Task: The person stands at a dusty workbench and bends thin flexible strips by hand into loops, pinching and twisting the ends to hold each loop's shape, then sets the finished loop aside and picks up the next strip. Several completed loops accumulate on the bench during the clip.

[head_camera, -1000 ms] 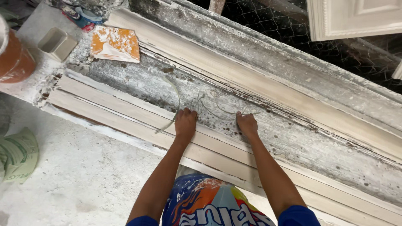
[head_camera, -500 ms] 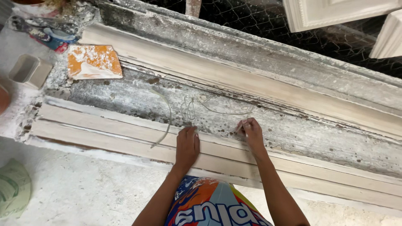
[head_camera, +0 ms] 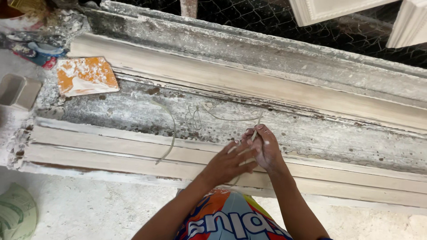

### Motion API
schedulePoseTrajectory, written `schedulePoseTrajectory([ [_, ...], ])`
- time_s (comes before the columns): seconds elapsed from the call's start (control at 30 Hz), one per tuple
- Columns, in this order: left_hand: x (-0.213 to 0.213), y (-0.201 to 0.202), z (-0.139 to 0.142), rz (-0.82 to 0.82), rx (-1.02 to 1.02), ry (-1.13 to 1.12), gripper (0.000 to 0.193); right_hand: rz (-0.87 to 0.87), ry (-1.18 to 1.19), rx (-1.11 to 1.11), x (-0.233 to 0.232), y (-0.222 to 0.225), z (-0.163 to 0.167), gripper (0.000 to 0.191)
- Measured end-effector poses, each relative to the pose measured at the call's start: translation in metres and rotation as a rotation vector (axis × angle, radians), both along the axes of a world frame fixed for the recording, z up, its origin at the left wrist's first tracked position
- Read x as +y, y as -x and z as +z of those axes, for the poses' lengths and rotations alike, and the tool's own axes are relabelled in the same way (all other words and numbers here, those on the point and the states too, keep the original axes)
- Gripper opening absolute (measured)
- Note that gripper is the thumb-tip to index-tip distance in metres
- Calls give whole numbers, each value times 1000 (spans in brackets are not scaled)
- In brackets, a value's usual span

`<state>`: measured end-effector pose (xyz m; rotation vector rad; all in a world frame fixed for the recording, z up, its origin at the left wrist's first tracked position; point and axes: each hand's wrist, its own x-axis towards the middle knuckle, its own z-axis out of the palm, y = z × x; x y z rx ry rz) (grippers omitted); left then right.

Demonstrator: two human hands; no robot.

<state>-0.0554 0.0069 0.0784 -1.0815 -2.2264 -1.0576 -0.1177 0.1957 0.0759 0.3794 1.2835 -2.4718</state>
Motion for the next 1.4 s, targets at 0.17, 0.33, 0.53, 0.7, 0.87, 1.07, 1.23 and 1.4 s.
schedulePoseTrajectory([
  [0.17,10,-12,3,-138,-241,-147,15,31,301,-223,0,3,10,10],
  [0.33,21,-21,8,-197,-1084,-606,33,66,248,-247,-7,-3,0,16],
  [0.53,21,-5,13,-60,-1269,-997,33,74,-23,-200,-20,-16,1,26],
  [0.7,17,-1,24,-76,-1452,-1134,35,163,-212,-84,-31,-23,11,29],
  [0.87,2,-2,36,13,-1318,-611,37,167,-195,11,-37,-20,15,30],
  [1.07,-14,2,40,3,-1299,-528,34,287,-313,2,-37,-20,19,31],
  [1.23,-21,5,32,-11,-1340,-432,33,380,-340,10,-38,-24,21,33],
  [1.4,-23,5,28,-63,-1316,-385,37,394,-384,14,-38,-24,19,30],
])
